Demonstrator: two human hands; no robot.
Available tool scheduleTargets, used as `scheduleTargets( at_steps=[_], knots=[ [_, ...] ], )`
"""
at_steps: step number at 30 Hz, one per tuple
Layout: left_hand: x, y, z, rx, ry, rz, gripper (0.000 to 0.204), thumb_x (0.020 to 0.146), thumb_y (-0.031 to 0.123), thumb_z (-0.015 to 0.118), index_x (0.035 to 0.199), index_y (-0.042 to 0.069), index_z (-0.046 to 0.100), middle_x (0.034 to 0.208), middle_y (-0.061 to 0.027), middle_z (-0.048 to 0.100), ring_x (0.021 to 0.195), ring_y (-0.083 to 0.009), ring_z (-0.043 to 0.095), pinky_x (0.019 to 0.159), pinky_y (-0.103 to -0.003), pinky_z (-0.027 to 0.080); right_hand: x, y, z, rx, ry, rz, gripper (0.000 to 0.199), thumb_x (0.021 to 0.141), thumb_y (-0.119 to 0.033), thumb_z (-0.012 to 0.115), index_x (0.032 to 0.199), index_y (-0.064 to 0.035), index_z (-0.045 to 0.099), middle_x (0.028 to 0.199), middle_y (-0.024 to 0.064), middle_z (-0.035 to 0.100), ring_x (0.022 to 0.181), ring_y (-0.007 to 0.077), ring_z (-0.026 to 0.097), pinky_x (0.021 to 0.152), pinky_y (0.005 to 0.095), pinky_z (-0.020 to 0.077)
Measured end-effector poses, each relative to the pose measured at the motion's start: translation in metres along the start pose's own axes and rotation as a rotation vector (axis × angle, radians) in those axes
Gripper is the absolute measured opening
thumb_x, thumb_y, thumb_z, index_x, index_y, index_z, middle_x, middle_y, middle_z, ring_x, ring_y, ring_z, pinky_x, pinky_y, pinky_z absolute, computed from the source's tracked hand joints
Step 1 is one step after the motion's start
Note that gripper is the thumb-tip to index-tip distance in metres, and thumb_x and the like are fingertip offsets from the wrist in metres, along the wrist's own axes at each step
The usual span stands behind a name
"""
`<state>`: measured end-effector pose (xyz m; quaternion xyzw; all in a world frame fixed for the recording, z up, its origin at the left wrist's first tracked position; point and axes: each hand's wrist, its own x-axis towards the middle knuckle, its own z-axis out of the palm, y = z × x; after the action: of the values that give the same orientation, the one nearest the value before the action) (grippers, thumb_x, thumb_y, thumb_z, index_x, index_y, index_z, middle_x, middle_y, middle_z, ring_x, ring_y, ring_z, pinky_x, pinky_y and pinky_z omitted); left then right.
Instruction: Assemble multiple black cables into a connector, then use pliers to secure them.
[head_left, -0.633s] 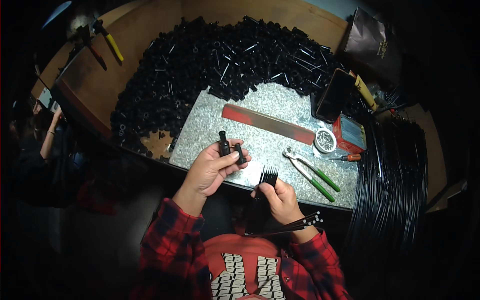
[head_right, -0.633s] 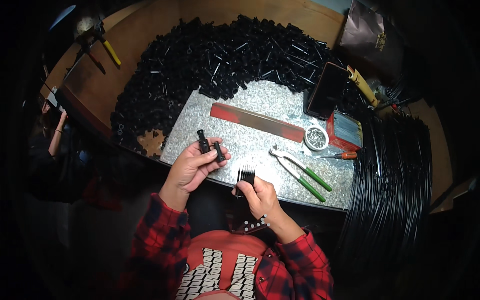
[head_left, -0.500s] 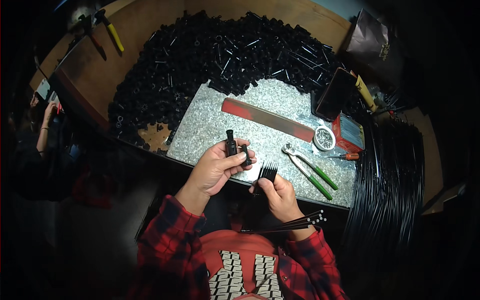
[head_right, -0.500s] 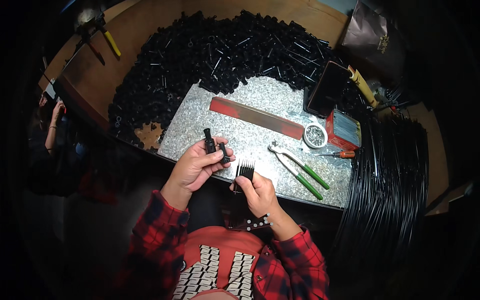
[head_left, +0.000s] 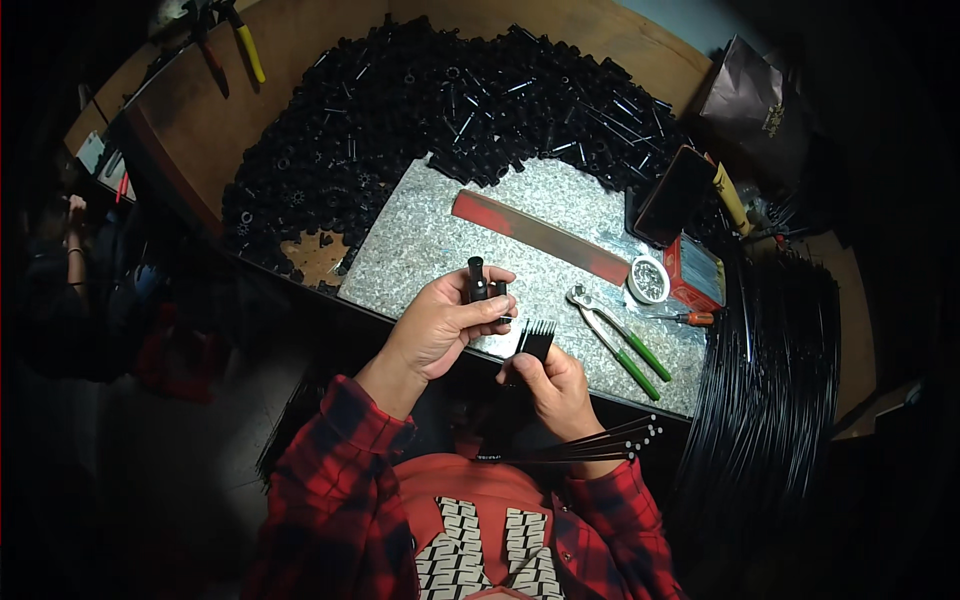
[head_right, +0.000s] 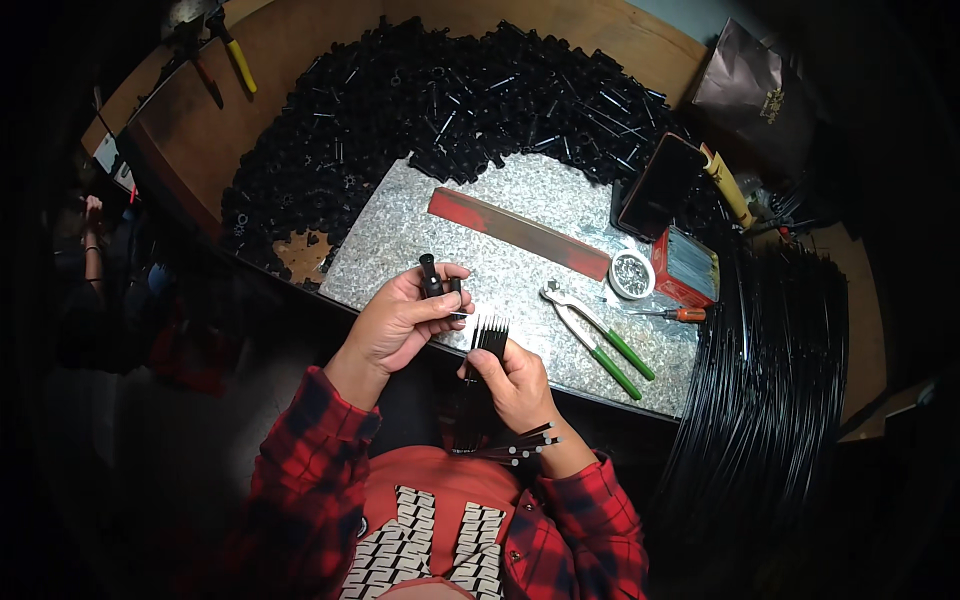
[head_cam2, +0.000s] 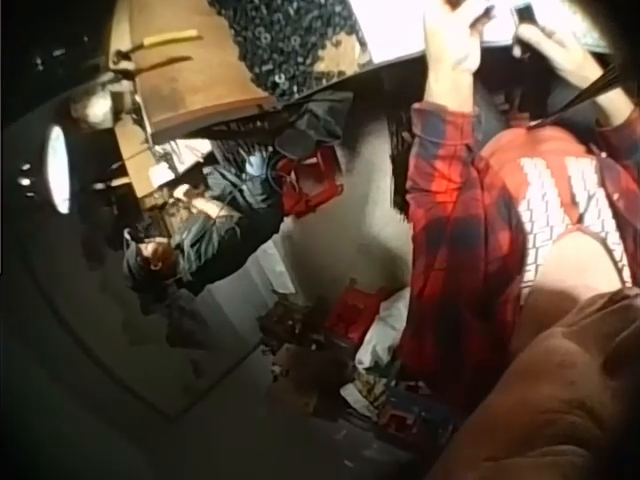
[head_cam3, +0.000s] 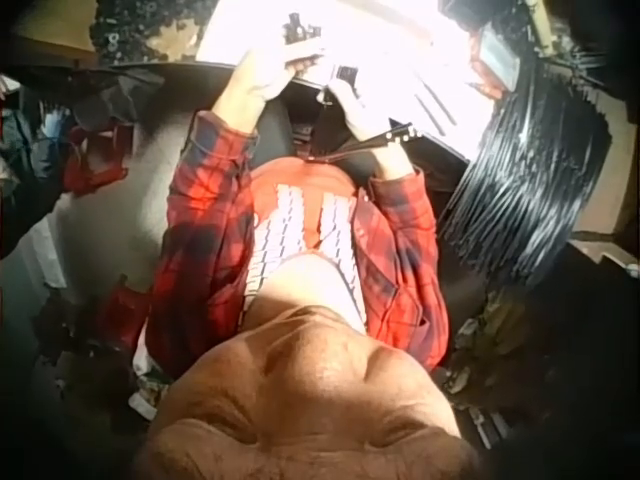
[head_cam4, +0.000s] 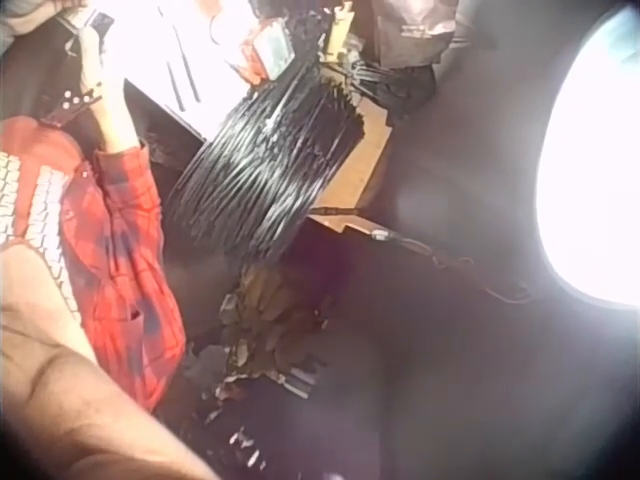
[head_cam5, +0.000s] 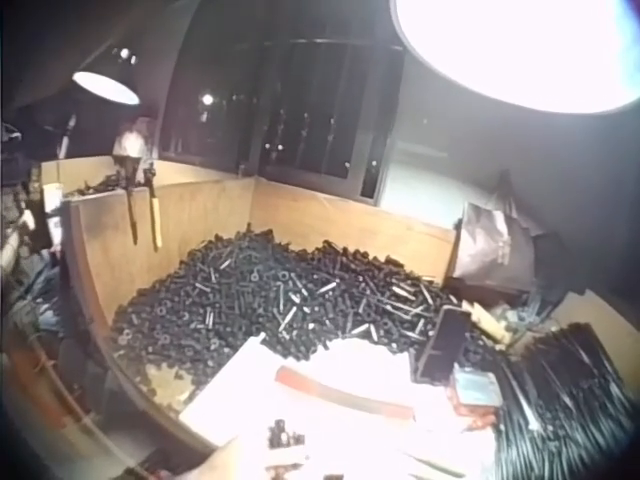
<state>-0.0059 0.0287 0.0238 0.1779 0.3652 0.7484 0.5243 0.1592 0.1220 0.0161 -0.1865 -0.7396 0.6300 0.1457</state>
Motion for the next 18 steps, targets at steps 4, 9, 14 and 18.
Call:
scheduleTargets(
  at_steps=[4, 9, 14, 18],
  knots=[
    [-0.0003, 0.0033, 0.0065, -0.011, 0.003, -0.01, 0.032, 0.087, 0.0, 0.06, 0.118, 0.001, 0.053, 0.104, -0.0129, 0.063, 0.096, -0.0196, 0.064, 0.079, -0.029, 0.056, -0.0015, 0.0027, -0.0003, 0.034, 0.01, 0.009, 0.025, 0.097, -0.02, 0.048, 0.089, -0.0005, 0.061, 0.08, 0.0042, 0.065, 0.074, 0.0101, 0.059, 0.068, 0.0239, 0.0466],
    [-0.0003, 0.0031, 0.005, -0.01, -0.001, -0.001, 0.032, 0.087, 0.001, 0.06, 0.118, 0.001, 0.053, 0.104, -0.0143, 0.064, 0.097, -0.0208, 0.064, 0.079, -0.029, 0.056, -0.0018, 0.0053, 0.0009, 0.059, 0.026, 0.007, 0.025, 0.097, -0.02, 0.049, 0.089, -0.0004, 0.062, 0.078, 0.0038, 0.065, 0.071, 0.0095, 0.059, 0.066, 0.024, 0.0465],
    [0.0, 0.0031, 0.0053, 0.036, -0.007, -0.002, 0.031, 0.087, 0.002, 0.061, 0.117, 0.001, 0.054, 0.099, -0.0132, 0.065, 0.092, -0.0196, 0.065, 0.078, -0.029, 0.056, -0.0023, 0.0037, 0.0001, 0.024, 0.007, -0.013, 0.025, 0.098, -0.021, 0.048, 0.09, -0.0008, 0.061, 0.08, 0.0041, 0.065, 0.072, 0.0098, 0.059, 0.067, 0.024, 0.0471],
    [-0.0001, 0.003, 0.0065, 0.042, -0.007, -0.016, 0.03, 0.087, 0.003, 0.061, 0.117, 0.0, 0.056, 0.099, -0.0118, 0.065, 0.09, -0.0174, 0.065, 0.078, -0.028, 0.055, -0.002, 0.0037, 0.0008, 0.012, 0.006, -0.026, 0.024, 0.097, -0.02, 0.049, 0.09, -0.001, 0.061, 0.079, 0.004, 0.065, 0.072, 0.0097, 0.059, 0.067, 0.024, 0.0472]
  ],
)
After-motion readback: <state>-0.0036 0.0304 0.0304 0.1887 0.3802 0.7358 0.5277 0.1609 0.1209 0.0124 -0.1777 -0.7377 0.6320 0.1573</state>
